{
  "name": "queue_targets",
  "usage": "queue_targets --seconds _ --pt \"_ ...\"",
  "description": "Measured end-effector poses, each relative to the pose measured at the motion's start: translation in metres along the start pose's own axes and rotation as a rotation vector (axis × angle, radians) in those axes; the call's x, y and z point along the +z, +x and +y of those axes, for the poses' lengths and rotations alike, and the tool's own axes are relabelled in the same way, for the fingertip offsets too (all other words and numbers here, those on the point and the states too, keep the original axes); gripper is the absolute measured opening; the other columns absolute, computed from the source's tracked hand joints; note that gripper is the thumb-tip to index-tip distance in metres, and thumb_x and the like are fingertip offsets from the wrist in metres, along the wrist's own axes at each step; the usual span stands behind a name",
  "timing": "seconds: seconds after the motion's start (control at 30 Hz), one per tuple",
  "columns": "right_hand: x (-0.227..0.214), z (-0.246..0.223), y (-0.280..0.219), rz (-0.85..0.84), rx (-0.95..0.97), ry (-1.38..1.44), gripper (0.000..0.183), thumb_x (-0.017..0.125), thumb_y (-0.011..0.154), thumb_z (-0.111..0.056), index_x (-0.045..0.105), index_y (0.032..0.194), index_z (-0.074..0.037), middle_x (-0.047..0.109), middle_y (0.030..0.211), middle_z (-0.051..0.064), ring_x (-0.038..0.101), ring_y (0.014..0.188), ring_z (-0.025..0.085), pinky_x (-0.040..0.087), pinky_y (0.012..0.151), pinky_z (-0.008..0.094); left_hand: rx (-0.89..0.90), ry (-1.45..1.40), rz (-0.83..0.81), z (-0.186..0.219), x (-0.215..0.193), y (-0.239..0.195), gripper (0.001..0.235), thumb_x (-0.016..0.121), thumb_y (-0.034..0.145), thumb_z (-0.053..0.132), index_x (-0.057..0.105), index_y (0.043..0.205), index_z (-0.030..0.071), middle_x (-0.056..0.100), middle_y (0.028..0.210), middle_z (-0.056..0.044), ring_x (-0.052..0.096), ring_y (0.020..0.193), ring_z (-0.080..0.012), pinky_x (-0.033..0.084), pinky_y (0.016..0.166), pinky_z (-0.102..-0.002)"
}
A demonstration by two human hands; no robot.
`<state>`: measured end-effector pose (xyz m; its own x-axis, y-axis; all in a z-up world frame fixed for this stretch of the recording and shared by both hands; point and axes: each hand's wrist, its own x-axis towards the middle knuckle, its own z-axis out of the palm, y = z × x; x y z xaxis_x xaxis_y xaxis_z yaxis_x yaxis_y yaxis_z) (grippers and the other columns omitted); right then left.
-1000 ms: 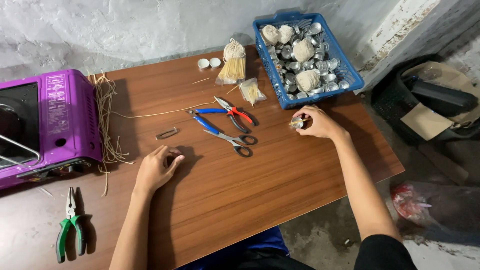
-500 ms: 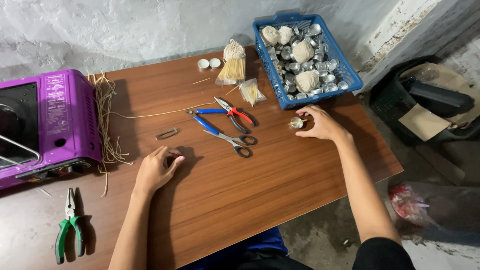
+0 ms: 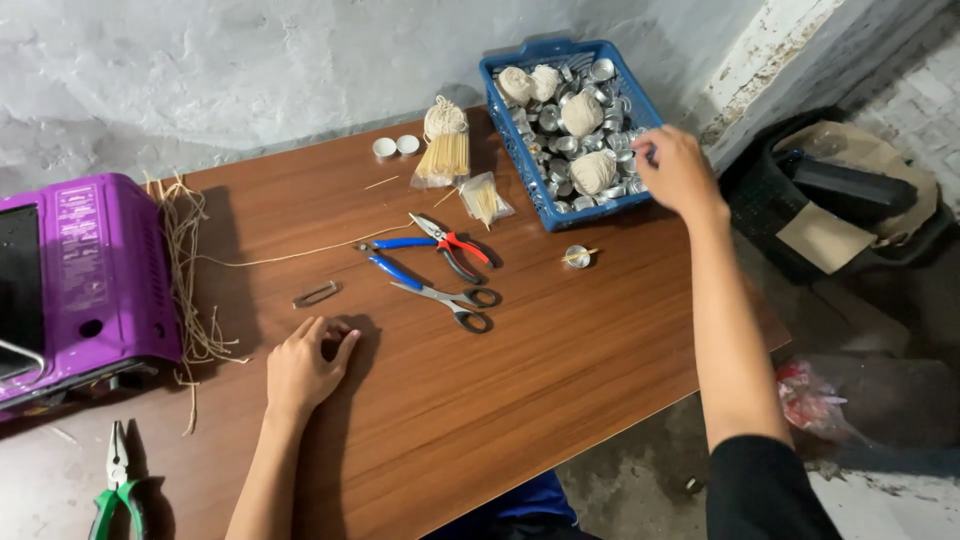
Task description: The person assembles small craft items by inserting wooden sticks into metal tins. They use pliers to trim a stick and scissors to cut another, then place the sticks into the tins on a wooden table.
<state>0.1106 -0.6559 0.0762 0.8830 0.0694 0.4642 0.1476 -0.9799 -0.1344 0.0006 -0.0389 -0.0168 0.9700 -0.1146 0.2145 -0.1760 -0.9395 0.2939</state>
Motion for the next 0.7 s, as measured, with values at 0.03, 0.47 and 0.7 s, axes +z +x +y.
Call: queue_targets --seconds 0.03,0.47,0.7 --pt "0.015 0.018 0.012 0.001 0.002 -0.004 0.008 0.074 0.097 -0.022 0.075 0.105 -0.02 0.068 0.088 -0.001 0.07 0.085 0.022 0.057 0.078 0.035 0.003 -0.003 0.0 0.001 -0.001 0.001 0.034 0.068 0.087 0.062 0.066 0.09 0.028 0.066 0.087 0.005 0.073 0.073 -0.032 0.061 0.072 -0.043" --pt "0.073 0.063 0.048 -0.44 0.428 -0.064 0.044 0.083 0.083 -0.032 0.078 0.115 -0.002 0.073 0.112 0.027 0.063 0.118 0.046 0.055 0.092 0.058 -0.01 0.025 -0.031 -0.005 0.005 0.002 0.028 0.065 0.088 0.061 0.066 0.095 0.035 0.067 0.089 0.01 0.075 0.078 -0.0322 0.063 0.077 -0.043" --pt "0.053 0.037 0.031 -0.263 0.466 0.055 0.026 0.079 0.083 -0.007 0.078 0.108 -0.011 0.077 0.101 0.01 0.07 0.106 0.036 0.06 0.084 0.053 0.089 0.114 0.062 0.015 -0.004 -0.001 0.029 0.065 0.088 0.059 0.066 0.094 0.03 0.066 0.087 0.003 0.074 0.072 -0.0337 0.062 0.071 -0.042"
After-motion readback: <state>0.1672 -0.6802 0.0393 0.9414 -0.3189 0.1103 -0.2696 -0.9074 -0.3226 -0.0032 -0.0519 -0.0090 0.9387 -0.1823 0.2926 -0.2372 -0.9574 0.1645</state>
